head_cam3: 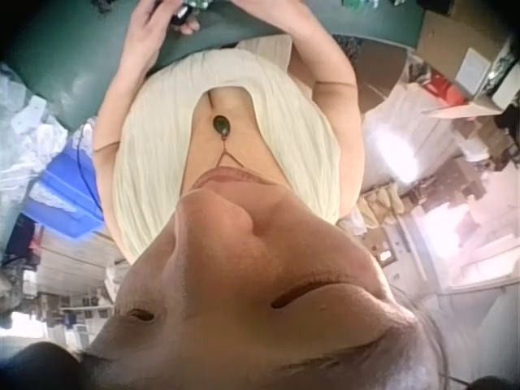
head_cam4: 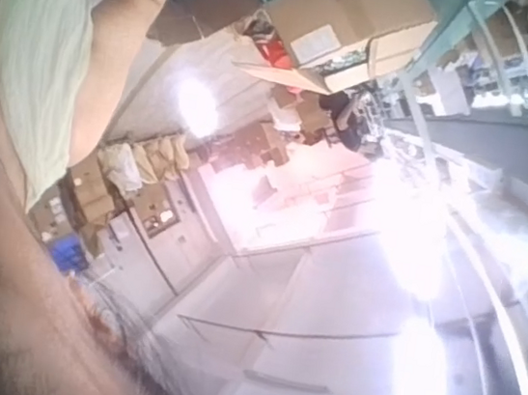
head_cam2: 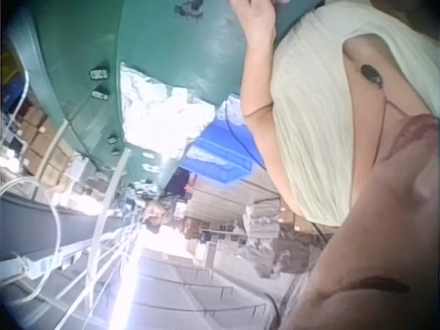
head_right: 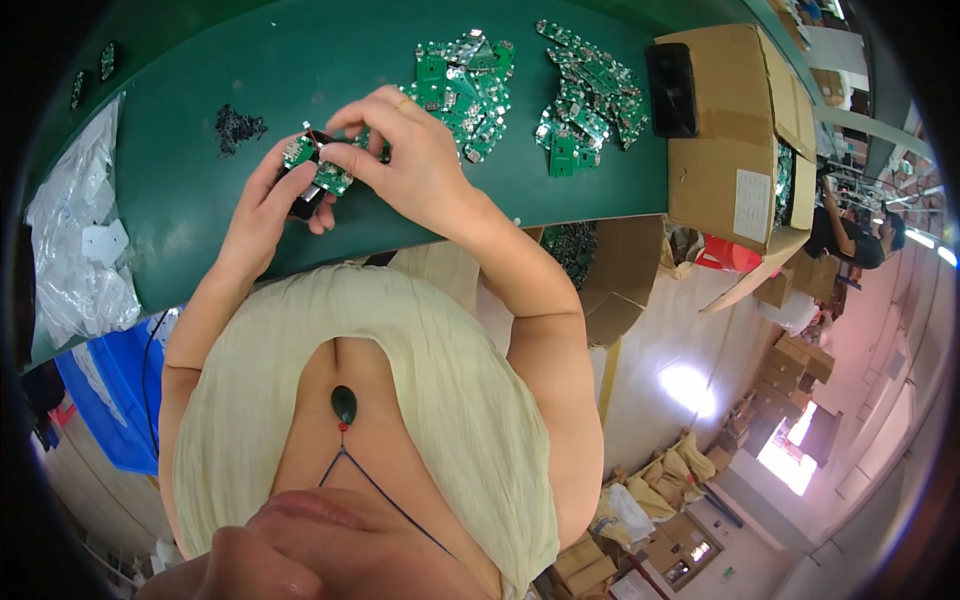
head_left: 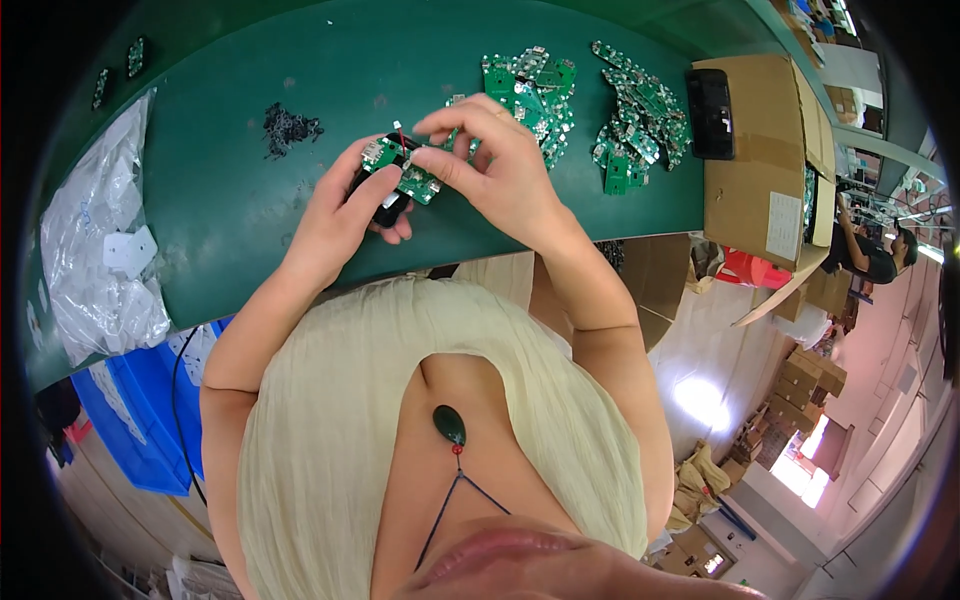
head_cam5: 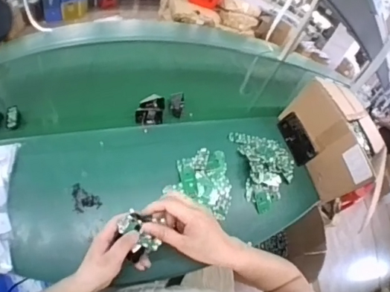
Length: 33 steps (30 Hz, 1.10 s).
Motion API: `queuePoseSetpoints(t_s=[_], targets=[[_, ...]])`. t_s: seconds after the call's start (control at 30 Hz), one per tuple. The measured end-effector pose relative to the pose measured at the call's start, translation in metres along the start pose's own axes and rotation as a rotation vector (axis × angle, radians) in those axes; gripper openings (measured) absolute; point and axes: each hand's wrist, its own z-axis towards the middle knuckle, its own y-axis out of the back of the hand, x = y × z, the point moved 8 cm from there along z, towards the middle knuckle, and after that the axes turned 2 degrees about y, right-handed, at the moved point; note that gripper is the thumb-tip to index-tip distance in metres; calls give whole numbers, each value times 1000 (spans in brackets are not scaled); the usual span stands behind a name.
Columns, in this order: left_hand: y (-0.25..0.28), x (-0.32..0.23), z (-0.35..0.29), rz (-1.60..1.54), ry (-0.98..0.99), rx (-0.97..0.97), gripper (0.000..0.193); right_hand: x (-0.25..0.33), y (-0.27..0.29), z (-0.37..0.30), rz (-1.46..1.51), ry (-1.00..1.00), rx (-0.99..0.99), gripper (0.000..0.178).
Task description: The person assembles electronic circuit boards into plastic housings by hand, securing them with screws.
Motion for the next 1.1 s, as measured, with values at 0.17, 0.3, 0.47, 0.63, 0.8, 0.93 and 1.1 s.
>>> queuePoseSetpoints(t_s=[0.17, 0.3, 0.47, 0.63, 0.8, 0.93, 1.1], targets=[[3, 8, -5, 89, 50, -32, 32, 4, -9, -4, 64, 27, -74, 15], [3, 10, -7, 129, 58, -42, 32, -15, -23, -10, 248, -119, -57, 13], [2, 11, -8, 167, 64, -62, 32, -25, -33, -14, 545, -206, -43, 11], [3, 8, -11, 184, 50, -71, 31, -24, -31, -13, 633, -230, -83, 12], [3, 3, -14, 227, 25, -109, 31, -24, -32, -13, 648, -240, -84, 11], [3, 1, -14, 247, 24, -128, 32, -24, -33, -13, 674, -231, -75, 9], [2, -3, -18, 235, 83, -112, 30, -16, -27, -10, 554, -154, 9, 8]])
